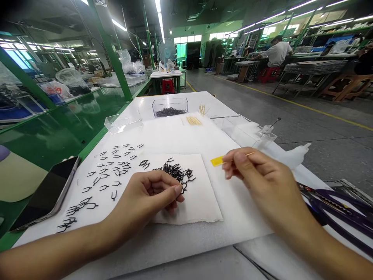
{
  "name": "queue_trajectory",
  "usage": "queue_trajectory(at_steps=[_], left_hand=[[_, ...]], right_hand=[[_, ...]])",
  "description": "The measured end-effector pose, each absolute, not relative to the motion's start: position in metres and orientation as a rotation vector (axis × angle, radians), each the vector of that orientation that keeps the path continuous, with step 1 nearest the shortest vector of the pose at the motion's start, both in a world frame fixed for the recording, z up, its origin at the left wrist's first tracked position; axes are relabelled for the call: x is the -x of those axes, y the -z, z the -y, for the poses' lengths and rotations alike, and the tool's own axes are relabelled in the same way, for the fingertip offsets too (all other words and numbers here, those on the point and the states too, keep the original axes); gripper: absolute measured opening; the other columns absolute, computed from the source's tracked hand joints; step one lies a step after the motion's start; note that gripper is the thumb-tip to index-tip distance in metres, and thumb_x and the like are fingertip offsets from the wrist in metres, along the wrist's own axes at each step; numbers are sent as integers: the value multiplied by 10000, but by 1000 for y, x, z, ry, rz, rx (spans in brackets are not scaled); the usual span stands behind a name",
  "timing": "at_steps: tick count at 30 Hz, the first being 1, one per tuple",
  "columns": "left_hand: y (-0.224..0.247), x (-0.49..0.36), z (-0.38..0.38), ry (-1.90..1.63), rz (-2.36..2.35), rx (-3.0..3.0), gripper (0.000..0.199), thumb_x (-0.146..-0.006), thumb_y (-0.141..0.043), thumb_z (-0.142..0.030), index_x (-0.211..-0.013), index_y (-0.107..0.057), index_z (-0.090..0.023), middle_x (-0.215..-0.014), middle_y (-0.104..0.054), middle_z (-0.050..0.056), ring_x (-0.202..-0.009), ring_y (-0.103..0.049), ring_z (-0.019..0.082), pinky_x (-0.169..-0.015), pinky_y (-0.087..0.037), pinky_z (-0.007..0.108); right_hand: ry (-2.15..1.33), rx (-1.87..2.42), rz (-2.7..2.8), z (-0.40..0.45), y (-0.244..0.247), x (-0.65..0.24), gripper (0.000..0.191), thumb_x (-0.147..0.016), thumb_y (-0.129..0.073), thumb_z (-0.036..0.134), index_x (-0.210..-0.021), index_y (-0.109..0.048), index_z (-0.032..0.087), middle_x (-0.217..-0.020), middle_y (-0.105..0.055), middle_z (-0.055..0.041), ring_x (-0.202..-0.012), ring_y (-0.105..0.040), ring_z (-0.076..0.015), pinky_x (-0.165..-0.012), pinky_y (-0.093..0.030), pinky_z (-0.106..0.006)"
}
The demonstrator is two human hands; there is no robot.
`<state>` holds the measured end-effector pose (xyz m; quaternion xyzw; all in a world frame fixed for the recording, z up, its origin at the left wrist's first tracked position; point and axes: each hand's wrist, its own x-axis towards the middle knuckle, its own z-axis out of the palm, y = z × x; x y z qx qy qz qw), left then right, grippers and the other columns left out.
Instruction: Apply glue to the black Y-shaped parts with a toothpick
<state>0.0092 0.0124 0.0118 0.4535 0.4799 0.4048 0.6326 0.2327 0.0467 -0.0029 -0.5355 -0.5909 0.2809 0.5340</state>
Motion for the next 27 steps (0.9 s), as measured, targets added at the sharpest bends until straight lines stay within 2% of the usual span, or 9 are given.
queue_trajectory(at_steps=[5, 16, 27], left_hand=[[-8, -9, -13, -877, -1090, -1043, 77, -777, -738, -128, -714, -696, -142, -655, -723, 9, -536, -617, 74, -529, -510, 140], [-4, -9, -12, -872, -1080, -1093, 51, -746, -703, -103, -722, -704, -149, -653, -722, 14, -525, -614, 79, -508, -496, 139], [-5, -9, -12, -831, -1121, -1134, 40, -758, -699, -133, -725, -708, -154, -656, -723, 1, -535, -616, 72, -517, -487, 128]], right_hand=[[-930, 1110, 1530, -24, 8, -212, 318, -911, -658, 535, -741, -764, 288, -626, -624, 2, -601, -588, -159, -635, -560, -259], [-873, 1076, 1732, -20, 15, -217, 222, -998, -568, 444, -880, -751, 398, -723, -681, 33, -705, -649, -158, -659, -566, -206], [-847, 1038, 1748, -21, 14, -214, 199, -979, -593, 445, -872, -750, 385, -710, -686, 39, -681, -665, -135, -650, -580, -161]])
